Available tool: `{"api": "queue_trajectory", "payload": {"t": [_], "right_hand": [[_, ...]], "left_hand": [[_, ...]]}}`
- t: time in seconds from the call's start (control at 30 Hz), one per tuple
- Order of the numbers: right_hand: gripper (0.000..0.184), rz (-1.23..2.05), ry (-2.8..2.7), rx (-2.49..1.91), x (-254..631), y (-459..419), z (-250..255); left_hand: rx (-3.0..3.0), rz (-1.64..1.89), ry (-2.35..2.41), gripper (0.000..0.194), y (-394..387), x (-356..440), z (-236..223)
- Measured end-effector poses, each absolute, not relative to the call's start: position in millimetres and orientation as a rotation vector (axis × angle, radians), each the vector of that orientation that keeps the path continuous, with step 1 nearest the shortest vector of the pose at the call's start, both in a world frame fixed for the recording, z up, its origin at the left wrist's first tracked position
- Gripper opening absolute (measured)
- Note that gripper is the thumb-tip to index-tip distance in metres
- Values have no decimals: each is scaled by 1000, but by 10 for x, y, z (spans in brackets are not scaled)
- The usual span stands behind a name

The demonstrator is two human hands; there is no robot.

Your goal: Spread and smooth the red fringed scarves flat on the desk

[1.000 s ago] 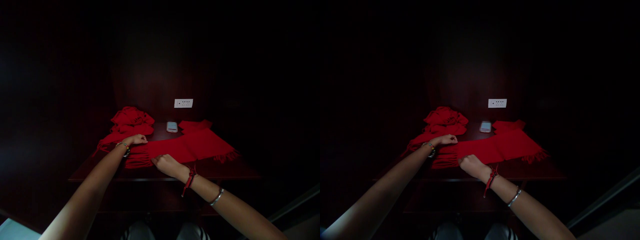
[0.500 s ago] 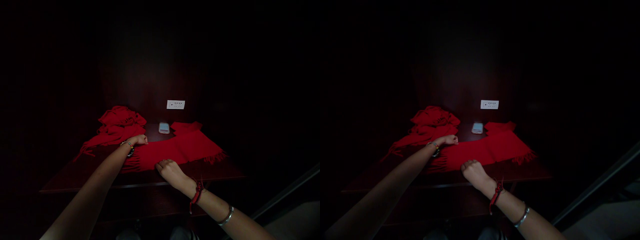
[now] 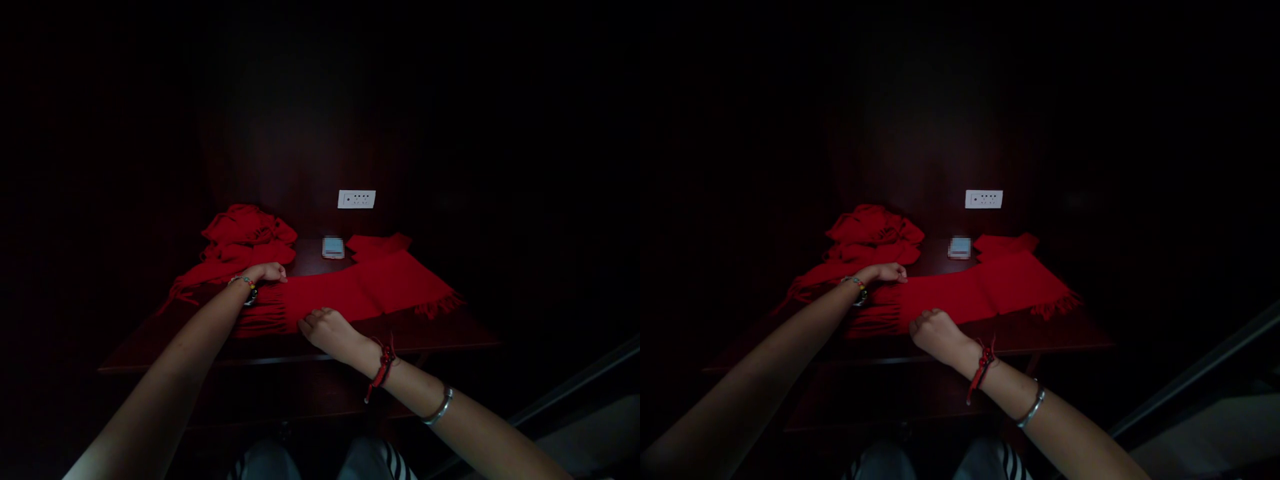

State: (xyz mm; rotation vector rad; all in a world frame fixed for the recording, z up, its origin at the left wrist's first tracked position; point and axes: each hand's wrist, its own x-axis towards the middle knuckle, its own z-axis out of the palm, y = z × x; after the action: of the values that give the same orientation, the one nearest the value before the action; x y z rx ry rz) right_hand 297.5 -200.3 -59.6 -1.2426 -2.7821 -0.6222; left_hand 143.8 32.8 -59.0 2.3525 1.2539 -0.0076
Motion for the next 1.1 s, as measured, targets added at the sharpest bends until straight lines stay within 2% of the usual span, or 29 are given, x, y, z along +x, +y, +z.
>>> {"api": "queue_trajectory", "payload": {"t": [0.43,0.67,0.87,1.1], "right_hand": [[12,-562,-2653,-1358,2867,-1890,-656],[14,-668,-2671,-1249,2850,-1875,-700],[15,-576,-2364,-1451,3164,-1896,-461],[24,-352,-1766,-1506,4125,-1935,-7]], "left_hand": [[2326,175,1184,22,264,1370,-636],[2265,274,1132,33,194,1364,-581],[2008,340,900,32,138,1565,-157],[1806,487,644,27,140,2589,571]]}}
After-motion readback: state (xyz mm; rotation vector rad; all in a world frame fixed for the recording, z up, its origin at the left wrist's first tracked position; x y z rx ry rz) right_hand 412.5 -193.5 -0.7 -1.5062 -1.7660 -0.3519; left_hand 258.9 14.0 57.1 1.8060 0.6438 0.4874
